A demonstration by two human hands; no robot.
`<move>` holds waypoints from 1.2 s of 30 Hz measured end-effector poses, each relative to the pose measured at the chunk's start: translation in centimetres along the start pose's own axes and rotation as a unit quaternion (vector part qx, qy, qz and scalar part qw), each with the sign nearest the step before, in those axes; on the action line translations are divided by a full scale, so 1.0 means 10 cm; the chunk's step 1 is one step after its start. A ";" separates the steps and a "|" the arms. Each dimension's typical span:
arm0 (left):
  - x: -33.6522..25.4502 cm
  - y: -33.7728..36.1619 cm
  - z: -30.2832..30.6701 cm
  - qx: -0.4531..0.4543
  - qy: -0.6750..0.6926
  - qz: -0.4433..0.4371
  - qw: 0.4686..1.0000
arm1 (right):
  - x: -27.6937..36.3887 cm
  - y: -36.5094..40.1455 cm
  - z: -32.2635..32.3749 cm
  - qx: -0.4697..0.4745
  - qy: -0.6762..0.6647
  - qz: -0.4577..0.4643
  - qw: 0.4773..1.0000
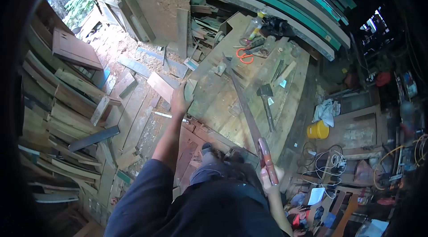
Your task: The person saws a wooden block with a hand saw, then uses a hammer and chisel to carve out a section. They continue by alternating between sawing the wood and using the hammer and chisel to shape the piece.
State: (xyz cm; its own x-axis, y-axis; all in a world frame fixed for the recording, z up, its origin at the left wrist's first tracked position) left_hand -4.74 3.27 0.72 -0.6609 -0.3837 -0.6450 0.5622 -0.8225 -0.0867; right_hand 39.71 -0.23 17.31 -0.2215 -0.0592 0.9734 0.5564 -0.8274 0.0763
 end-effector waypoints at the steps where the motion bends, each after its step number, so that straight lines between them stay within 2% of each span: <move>1: -0.03 0.01 0.01 0.002 0.000 -0.006 1.000 | -0.02 0.02 0.02 0.013 0.048 0.021 0.999; 2: -0.05 0.02 0.03 0.012 0.000 0.005 1.000 | -0.04 0.02 0.08 0.001 0.107 0.030 0.994; 3: -0.07 0.02 0.04 0.020 0.000 0.016 1.000 | -0.03 0.04 0.18 -0.003 0.107 0.032 0.994; 5: -0.09 0.01 0.04 0.019 0.003 0.019 1.000 | 0.35 -0.03 0.31 -0.017 0.243 0.086 0.966; 7: -0.05 0.01 0.02 0.017 0.004 0.030 0.999 | 0.80 -0.08 0.49 -0.057 0.317 0.129 0.938; 9: -0.02 -0.01 -0.04 0.061 0.016 0.011 0.998 | 0.99 -0.08 0.78 -0.089 0.331 0.170 0.924; 10: 0.01 -0.01 -0.02 0.060 0.015 0.015 0.998 | 1.10 -0.07 0.94 -0.081 0.337 0.147 0.926; 12: -0.10 0.00 -0.03 0.129 -0.018 -0.059 0.990 | 1.43 -0.09 1.16 -0.050 0.325 0.124 0.936; 13: -0.16 0.01 0.02 0.124 -0.013 -0.049 0.991 | 1.56 -0.14 1.25 -0.025 0.306 0.124 0.943; 15: -0.28 0.03 -0.03 0.273 -0.092 -0.103 0.952 | 1.66 -0.18 1.51 0.011 0.319 0.172 0.932; 16: -0.25 0.01 -0.09 0.317 -0.055 -0.124 0.939 | 1.73 -0.23 1.60 0.037 0.316 0.172 0.932; 17: -0.19 0.01 -0.12 0.312 -0.052 -0.110 0.942 | 1.78 -0.28 1.68 0.064 0.313 0.171 0.932; 19: -0.30 0.05 -0.11 0.314 -0.107 -0.185 0.925 | 1.82 -0.33 1.81 0.066 0.334 0.183 0.922; 21: -0.29 0.05 0.06 0.305 -0.091 -0.173 0.932 | 1.78 -0.35 1.95 0.091 0.316 0.189 0.925; 23: -0.21 0.05 0.33 0.236 -0.078 -0.054 0.967 | 1.69 -0.38 2.00 0.094 0.287 0.178 0.936; 24: -0.19 0.05 0.27 0.237 -0.079 -0.050 0.967 | 1.64 -0.38 2.02 0.095 0.274 0.184 0.939; 25: -0.06 0.05 0.30 0.147 -0.102 0.081 0.980 | 1.59 -0.39 2.03 0.095 0.262 0.188 0.942; 26: 0.05 0.10 0.33 0.054 -0.122 0.210 0.968 | 1.52 -0.40 2.06 0.106 0.234 0.156 0.954; 27: 0.13 0.11 0.24 0.058 -0.123 0.215 0.967 | 1.47 -0.40 2.09 0.110 0.233 0.151 0.954; 29: 0.36 0.09 0.03 0.113 -0.025 0.296 0.948 | 1.35 -0.38 2.17 0.101 0.235 0.172 0.951; 30: 0.35 0.09 0.00 0.103 -0.088 0.318 0.938 | 1.38 -0.22 2.22 -0.050 0.340 0.301 0.890; 31: 0.40 0.06 0.03 0.105 -0.090 0.319 0.938 | 1.42 -0.17 2.29 -0.049 0.338 0.299 0.891; 32: 0.47 0.05 0.10 0.101 -0.043 0.288 0.951 | 1.42 -0.17 2.37 0.042 0.311 0.182 0.932; 33: 0.48 0.04 0.15 0.100 0.004 0.258 0.961 | 1.35 -0.09 2.44 0.132 0.275 0.058 0.950; 34: 0.40 0.02 0.25 0.076 -0.010 0.249 0.965 | 1.31 0.04 2.58 0.111 0.317 0.004 0.942; 35: 0.33 0.02 0.31 0.081 -0.012 0.249 0.965 | 1.29 0.14 2.66 0.111 0.315 -0.001 0.943; 36: 0.21 -0.04 0.38 0.060 -0.036 0.179 0.981 | 1.30 0.19 2.67 0.107 0.363 -0.017 0.925</move>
State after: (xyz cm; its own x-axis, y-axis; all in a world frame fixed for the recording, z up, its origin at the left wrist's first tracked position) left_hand -8.25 1.20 2.29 -0.4668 -0.6826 -0.5622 0.7050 -0.6711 0.2295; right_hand 59.28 12.33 35.85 -0.6784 -0.4593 0.5735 0.6679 -0.7108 0.2208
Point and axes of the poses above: each hand's wrist, its own y-axis away from the middle knuckle, its own z-axis out of the back of the hand, x = y × z, the point moved 5 cm from there along -y, towards the middle knuckle, and after that the axes turned 14 degrees about x, right-handed, at the moved point
